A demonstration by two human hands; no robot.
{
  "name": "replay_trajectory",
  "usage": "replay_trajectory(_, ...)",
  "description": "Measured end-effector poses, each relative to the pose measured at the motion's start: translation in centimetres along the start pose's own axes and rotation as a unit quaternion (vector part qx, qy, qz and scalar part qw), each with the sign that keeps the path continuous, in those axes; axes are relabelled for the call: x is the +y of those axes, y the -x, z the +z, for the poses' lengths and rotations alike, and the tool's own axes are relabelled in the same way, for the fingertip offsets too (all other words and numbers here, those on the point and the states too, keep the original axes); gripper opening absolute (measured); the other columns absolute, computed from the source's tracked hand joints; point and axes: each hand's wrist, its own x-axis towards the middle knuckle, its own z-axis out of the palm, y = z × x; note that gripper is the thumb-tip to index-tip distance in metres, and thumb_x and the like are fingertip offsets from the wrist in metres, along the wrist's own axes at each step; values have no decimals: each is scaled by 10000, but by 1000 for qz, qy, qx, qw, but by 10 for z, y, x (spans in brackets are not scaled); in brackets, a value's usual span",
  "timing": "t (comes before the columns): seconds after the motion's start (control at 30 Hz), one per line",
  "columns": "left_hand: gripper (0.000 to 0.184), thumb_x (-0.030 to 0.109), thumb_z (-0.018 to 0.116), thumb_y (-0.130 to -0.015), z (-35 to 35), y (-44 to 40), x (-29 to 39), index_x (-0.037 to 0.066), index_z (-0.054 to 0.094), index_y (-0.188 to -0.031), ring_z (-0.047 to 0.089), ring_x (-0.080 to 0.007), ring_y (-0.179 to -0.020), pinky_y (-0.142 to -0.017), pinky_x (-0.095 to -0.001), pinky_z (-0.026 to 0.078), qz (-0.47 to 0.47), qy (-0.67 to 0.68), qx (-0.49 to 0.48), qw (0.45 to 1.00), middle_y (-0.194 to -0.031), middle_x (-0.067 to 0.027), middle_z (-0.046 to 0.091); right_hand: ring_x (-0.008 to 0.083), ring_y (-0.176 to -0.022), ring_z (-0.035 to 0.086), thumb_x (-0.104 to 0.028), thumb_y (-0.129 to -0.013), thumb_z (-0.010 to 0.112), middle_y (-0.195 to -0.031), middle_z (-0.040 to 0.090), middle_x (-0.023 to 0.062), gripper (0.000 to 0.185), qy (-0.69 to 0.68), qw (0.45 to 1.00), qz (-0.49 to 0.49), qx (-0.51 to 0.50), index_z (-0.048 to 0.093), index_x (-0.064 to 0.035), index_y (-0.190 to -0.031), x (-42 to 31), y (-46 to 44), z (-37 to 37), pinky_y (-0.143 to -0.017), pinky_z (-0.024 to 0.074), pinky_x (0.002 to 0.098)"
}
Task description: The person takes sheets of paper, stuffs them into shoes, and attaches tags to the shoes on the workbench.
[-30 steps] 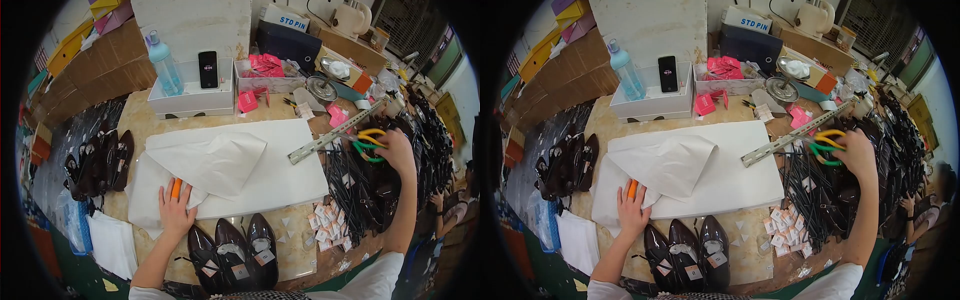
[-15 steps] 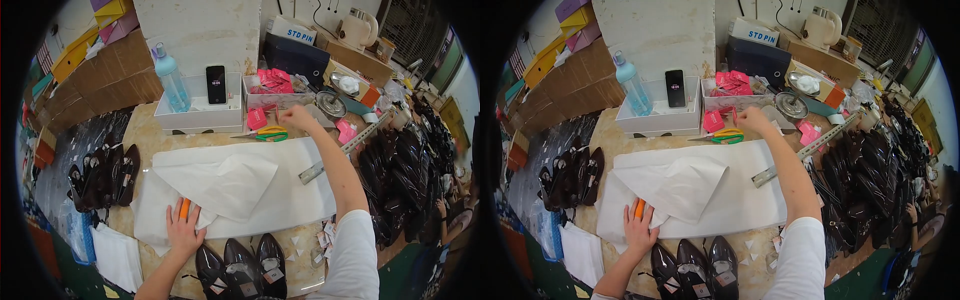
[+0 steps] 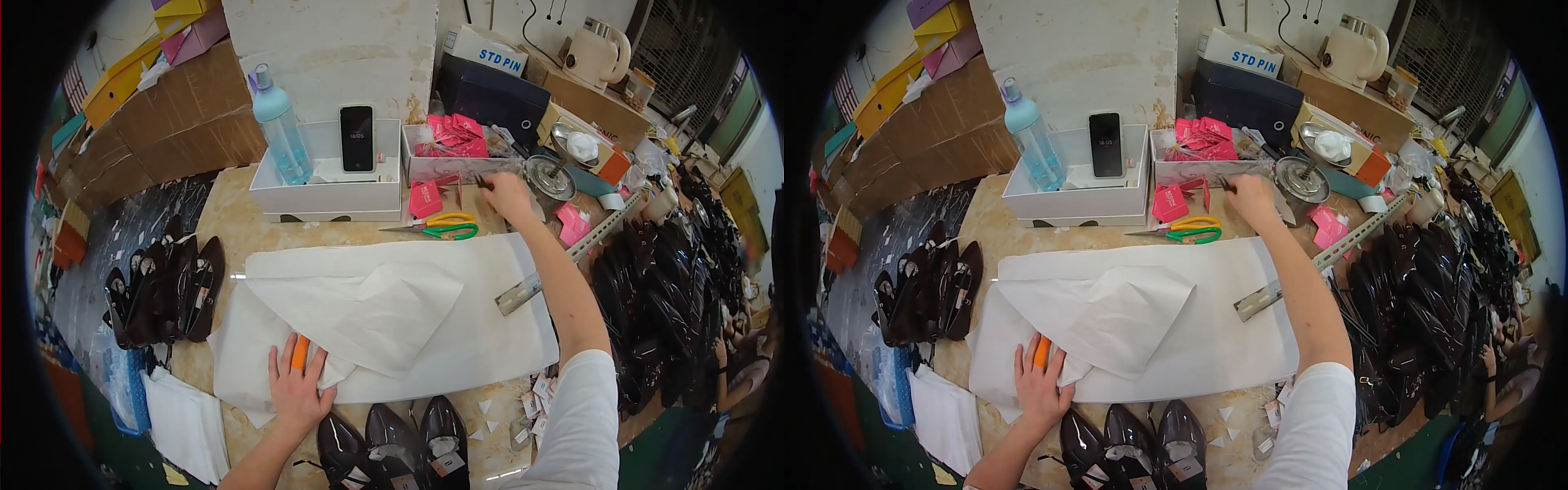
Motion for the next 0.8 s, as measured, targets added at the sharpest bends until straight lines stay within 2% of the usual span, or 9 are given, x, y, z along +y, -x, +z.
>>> replay_trajectory(0.03, 647, 368, 667, -734, 1, 1, 1, 94, 600, -1316, 361, -402, -1409, -1156, -632, 212, 0, 2, 0, 1000, -1439, -206, 476, 353, -852, 697, -217, -814, 709, -892, 724, 167, 187, -37, 998, 11, -46, 754, -89, -943, -3, -1, -5, -778, 553, 473)
replay_trajectory(0.13, 641, 361, 665, -737, 0, 1, 1, 94, 601, -1316, 363, -403, -1409, -1157, -633, 209, 0, 6, 4, 1000, -1438, -208, 478, 345, -884, 707, -272, -824, 723, -867, 722, 178, 250, -26, 998, -46, -45, 752, -87, -990, -10, -13, -1, -789, 555, 467)
replay_trajectory(0.23, 637, 358, 668, -738, 1, 1, 0, 98, 603, -1315, 362, -403, -1410, -1159, -632, 206, 3, 4, 5, 1000, -1439, -211, 479, 339, -914, 710, -354, -815, 743, -909, 730, 178, 327, -109, 987, -10, 114, 759, -104, -1025, -64, -39, -37, -807, 557, 455)
replay_trajectory(0.3, 634, 356, 673, -735, 0, 1, 1, 101, 605, -1311, 363, -400, -1410, -1161, -630, 205, -2, 5, -6, 1000, -1438, -211, 481, 337, -922, 713, -384, -820, 747, -938, 738, 162, 336, -78, 979, -22, 188, 758, -101, -1000, -91, -59, -30, -807, 561, 454)
replay_trajectory(0.4, 637, 358, 681, -726, -1, 1, 0, 108, 608, -1307, 364, -396, -1411, -1162, -625, 205, -1, -1, -7, 1000, -1438, -210, 484, 341, -928, 714, -372, -831, 747, -967, 741, 153, 311, -75, 991, 25, 104, 758, -94, -969, -106, -84, -13, -800, 565, 468)
replay_trajectory(0.5, 635, 364, 690, -711, -1, 0, 1, 120, 618, -1293, 365, -389, -1413, -1164, -618, 204, -10, 2, -7, 1000, -1439, -204, 488, 340, -937, 715, -354, -827, 749, -969, 741, 154, 288, -86, 992, 57, 72, 759, -88, -940, -100, -108, -7, -807, 568, 476)
replay_trajectory(0.7, 623, 365, 667, -712, -1, 0, 1, 107, 623, -1277, 367, -395, -1411, -1160, -625, 206, -13, 12, -11, 1000, -1425, -213, 495, 442, -882, 683, -307, -854, 704, -881, 706, 251, 303, -196, 941, 81, 263, 744, -9, -898, -68, -134, -46, -821, 545, 485)
replay_trajectory(0.77, 630, 360, 620, -722, -1, -1, 2, 75, 611, -1284, 367, -415, -1409, -1154, -637, 209, -11, 18, -8, 1000, -1398, -237, 506, 402, -844, 704, -331, -862, 695, -859, 715, 234, 317, -249, 927, 123, 253, 750, -18, -864, -48, -154, -56, -828, 545, 465)
replay_trajectory(0.8, 630, 359, 620, -722, 0, -1, 2, 74, 610, -1284, 367, -415, -1408, -1154, -637, 209, -11, 19, -8, 1000, -1397, -238, 506, 296, -754, 733, -283, -881, 707, -815, 731, 190, 306, -323, 905, 143, 237, 741, 19, -841, -51, -152, -65, -741, 579, 406)
